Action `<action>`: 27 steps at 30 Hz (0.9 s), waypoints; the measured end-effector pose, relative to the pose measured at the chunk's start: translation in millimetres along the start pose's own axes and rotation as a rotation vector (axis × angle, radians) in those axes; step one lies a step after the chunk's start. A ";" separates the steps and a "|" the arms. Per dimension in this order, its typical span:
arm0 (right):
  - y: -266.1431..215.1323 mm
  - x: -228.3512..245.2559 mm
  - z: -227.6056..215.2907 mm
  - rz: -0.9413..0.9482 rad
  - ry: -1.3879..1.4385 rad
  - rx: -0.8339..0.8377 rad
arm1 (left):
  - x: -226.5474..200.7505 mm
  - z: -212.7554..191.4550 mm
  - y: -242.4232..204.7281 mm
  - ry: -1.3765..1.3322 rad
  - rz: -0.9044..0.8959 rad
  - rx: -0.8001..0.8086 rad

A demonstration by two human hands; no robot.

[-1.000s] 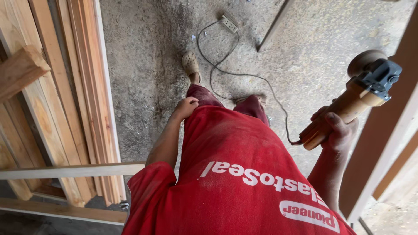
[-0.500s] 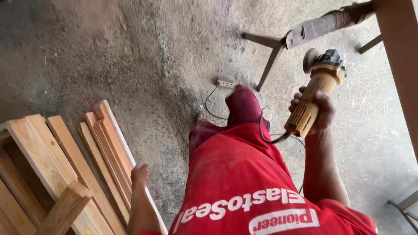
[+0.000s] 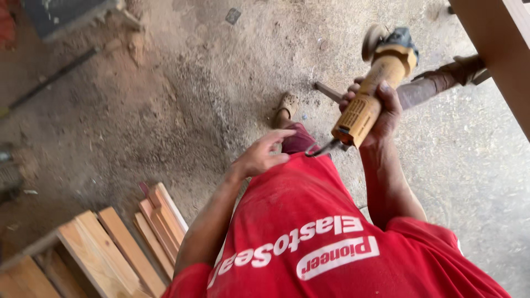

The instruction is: The person attaches a sanding disc to an angle grinder and sands the surface of a long wooden plank on a workbench. They move the tool along the plank, flip it to sand the other side, and continue smoothing the wood.

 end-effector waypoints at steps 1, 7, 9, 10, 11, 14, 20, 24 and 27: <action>23.8 2.7 7.5 -0.024 0.006 -0.024 | -19.8 -7.7 32.6 0.055 0.043 0.085; 127.3 49.1 56.6 -0.060 0.088 -0.058 | -75.2 -54.4 165.2 0.224 -0.093 0.461; 139.4 72.4 63.4 -0.128 0.050 -0.152 | -84.7 -97.9 189.2 0.446 -0.024 0.295; 144.4 85.2 64.9 -0.187 0.041 -0.202 | -88.8 -122.2 199.9 0.503 0.019 0.224; 150.7 100.7 66.6 -0.241 0.054 -0.186 | -88.4 -148.7 210.0 0.442 -0.034 0.190; 135.9 118.1 62.5 -0.392 0.123 -0.241 | -82.8 -218.3 241.5 0.635 -0.119 0.191; 112.7 151.2 57.9 -0.659 0.141 -0.406 | -121.2 -240.9 373.1 0.784 -0.018 0.442; 132.6 132.7 55.4 -0.778 0.128 -0.526 | -160.8 -189.7 442.8 0.795 0.255 0.703; 170.1 118.7 64.4 -0.862 0.075 -0.616 | -198.5 -155.9 464.0 0.587 0.430 0.956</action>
Point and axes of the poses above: each hand's wrist, its own y-axis towards the middle knuckle, its own z-axis out of the palm, x = y × z, the point moved 4 cm from there along y, towards the middle knuckle, and after that the axes turned 2 degrees about z, right-handed, at the moved point
